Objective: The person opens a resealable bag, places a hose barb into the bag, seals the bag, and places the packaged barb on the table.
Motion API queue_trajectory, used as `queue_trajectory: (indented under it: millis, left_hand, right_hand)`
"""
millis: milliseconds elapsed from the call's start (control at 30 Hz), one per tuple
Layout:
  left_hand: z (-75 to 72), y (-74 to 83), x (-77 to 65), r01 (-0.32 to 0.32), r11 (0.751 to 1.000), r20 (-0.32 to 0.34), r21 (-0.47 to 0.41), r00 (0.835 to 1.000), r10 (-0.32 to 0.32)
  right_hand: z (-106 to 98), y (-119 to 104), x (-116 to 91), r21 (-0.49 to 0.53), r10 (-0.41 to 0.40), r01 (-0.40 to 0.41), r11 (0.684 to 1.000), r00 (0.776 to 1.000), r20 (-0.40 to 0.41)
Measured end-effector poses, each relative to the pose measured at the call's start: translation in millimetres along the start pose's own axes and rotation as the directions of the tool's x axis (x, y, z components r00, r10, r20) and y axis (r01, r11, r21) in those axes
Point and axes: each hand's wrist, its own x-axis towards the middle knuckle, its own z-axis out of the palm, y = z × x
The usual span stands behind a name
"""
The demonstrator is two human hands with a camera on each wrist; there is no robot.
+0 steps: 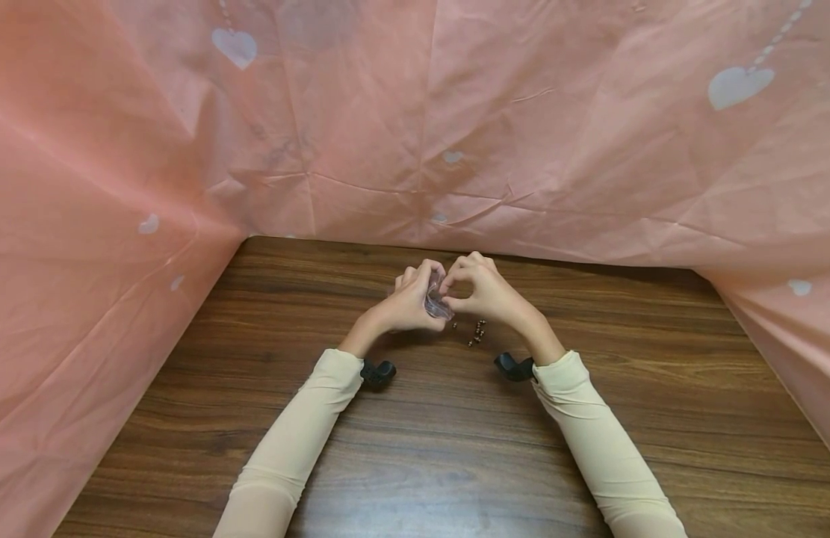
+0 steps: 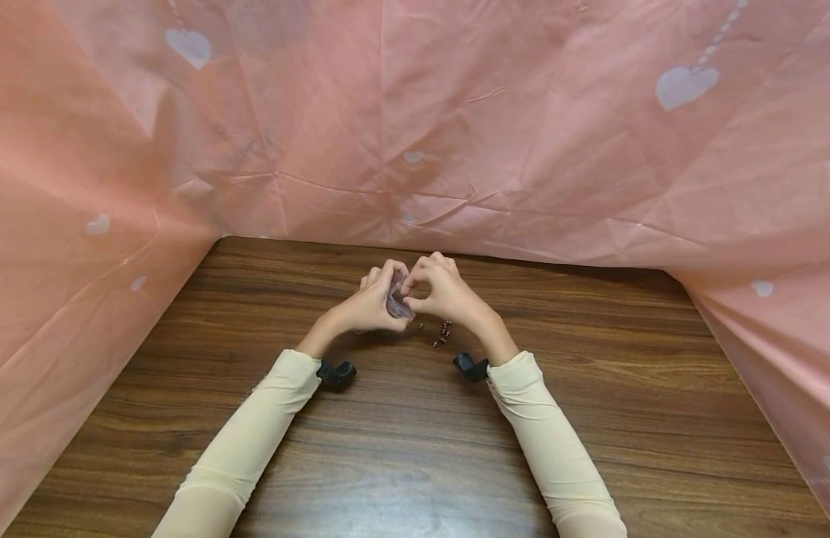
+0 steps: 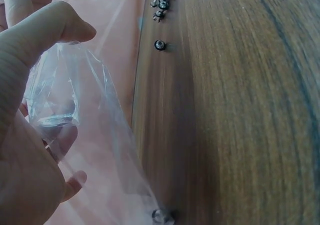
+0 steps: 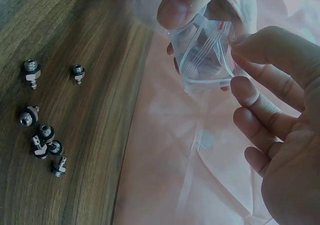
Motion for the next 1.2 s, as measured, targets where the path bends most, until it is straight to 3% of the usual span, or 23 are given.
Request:
queue_trajectory:
  millis: [900, 1200]
  left_hand:
    - [1.1, -1.8, -0.1, 0.002, 1.000, 0.023, -0.003, 1.000, -0.002]
    - [1.5, -3.0, 1.1, -0.029, 0.999, 0.014, 0.018, 0.999, 0.029]
  right_hand:
    - [-4.5, 0.1, -1.5, 0.022, 0.006, -0.006, 1.000, 1.000, 0.012]
    - [-8.5, 5.7, -1.4, 0.011, -0.022, 0.022, 1.000, 1.000, -0.012]
